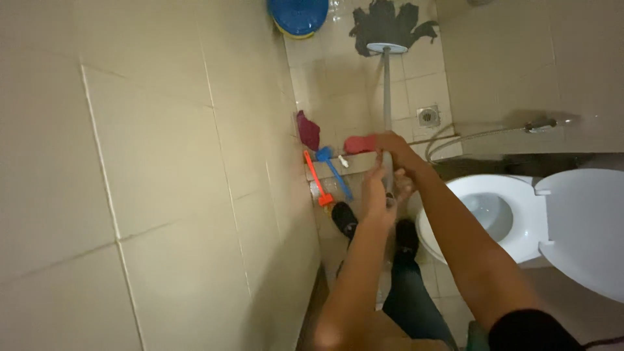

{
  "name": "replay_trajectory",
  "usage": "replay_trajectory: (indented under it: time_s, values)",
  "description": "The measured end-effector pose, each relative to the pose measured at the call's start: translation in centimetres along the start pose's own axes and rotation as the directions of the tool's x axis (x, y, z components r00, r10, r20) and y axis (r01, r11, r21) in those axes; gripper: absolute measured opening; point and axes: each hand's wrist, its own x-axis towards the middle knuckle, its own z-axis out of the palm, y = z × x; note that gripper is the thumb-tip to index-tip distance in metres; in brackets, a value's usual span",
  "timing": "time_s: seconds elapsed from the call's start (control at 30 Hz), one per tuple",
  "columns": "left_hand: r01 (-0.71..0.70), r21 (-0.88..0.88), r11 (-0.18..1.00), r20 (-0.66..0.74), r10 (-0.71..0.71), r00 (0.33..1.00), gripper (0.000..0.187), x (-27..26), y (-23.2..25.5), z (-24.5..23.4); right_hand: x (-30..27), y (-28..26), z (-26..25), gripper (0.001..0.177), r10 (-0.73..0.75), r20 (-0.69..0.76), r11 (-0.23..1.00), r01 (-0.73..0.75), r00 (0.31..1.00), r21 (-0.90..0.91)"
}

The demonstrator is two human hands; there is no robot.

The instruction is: Cleaning the bathroom floor and mop head using a mop and water spray hose.

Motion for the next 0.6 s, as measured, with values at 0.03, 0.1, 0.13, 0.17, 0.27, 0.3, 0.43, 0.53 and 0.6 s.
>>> replay_trajectory:
  time_s: [0.03, 0.1, 0.13, 0.17, 0.27, 0.3, 0.43, 0.53, 0.6]
  values:
    - [-0.001, -0.005, 1.0, -0.001, 0.001, 1.0, 0.05, -0.7, -0.1, 0.5, 0.0, -0.2, -0.1, 0.022, 0.003, 0.004, 1.0, -0.003, 1.0, -0.002]
    - [-0.271, -0.018, 0.962, 0.134, 0.271, 0.953, 0.053, -2.1, -0.2, 1.5, 0.1, -0.7, -0.1, 0.024, 0.025, 0.003, 1.0, -0.025, 1.0, -0.016]
    - [-0.273, -0.021, 0.962, 0.13, 0.273, 0.953, 0.053, -1.0, -1.8, 0.3, -0.1, -3.0, 1.2, 0.024, 0.027, 0.008, 1.0, -0.027, 1.0, -0.016]
    - [-0.504, 0.166, 0.847, 0.127, 0.489, 0.863, 0.05, 0.2, -3.3, -0.9, -0.2, -5.5, 2.3, 0.017, 0.231, -0.12, 0.96, -0.206, 0.965, 0.189]
    - [-0.771, 0.399, 0.496, 0.258, 0.746, 0.614, 0.048, -1.2, -3.2, 0.0, 0.4, -6.7, 2.0, 0.016, 0.247, -0.21, 0.967, -0.254, 0.946, -0.008]
    - [-0.832, 0.44, 0.337, 0.357, 0.785, 0.507, 0.048, -2.7, -2.6, 0.8, 0.2, -6.0, 1.4, 0.015, 0.06, -0.145, 0.904, -0.116, 0.988, -0.411]
    - [-0.925, 0.379, -0.04, 0.666, 0.706, 0.242, 0.035, -3.5, -0.5, 2.7, 1.2, -8.9, 0.3, 0.019, 0.219, -0.113, 0.791, -0.244, 0.969, -0.561]
    - [-0.942, 0.311, -0.124, 0.764, 0.623, 0.17, 0.024, -3.1, 0.6, 4.1, 1.2, -10.0, -0.6, 0.029, 0.447, -0.108, 0.547, -0.367, 0.888, -0.752]
    - [-0.952, 0.259, -0.163, 0.832, 0.538, 0.134, 0.011, -1.1, 0.4, 4.0, 0.8, -8.8, -1.0, 0.021, 0.244, -0.003, 0.659, -0.168, 0.97, -0.733]
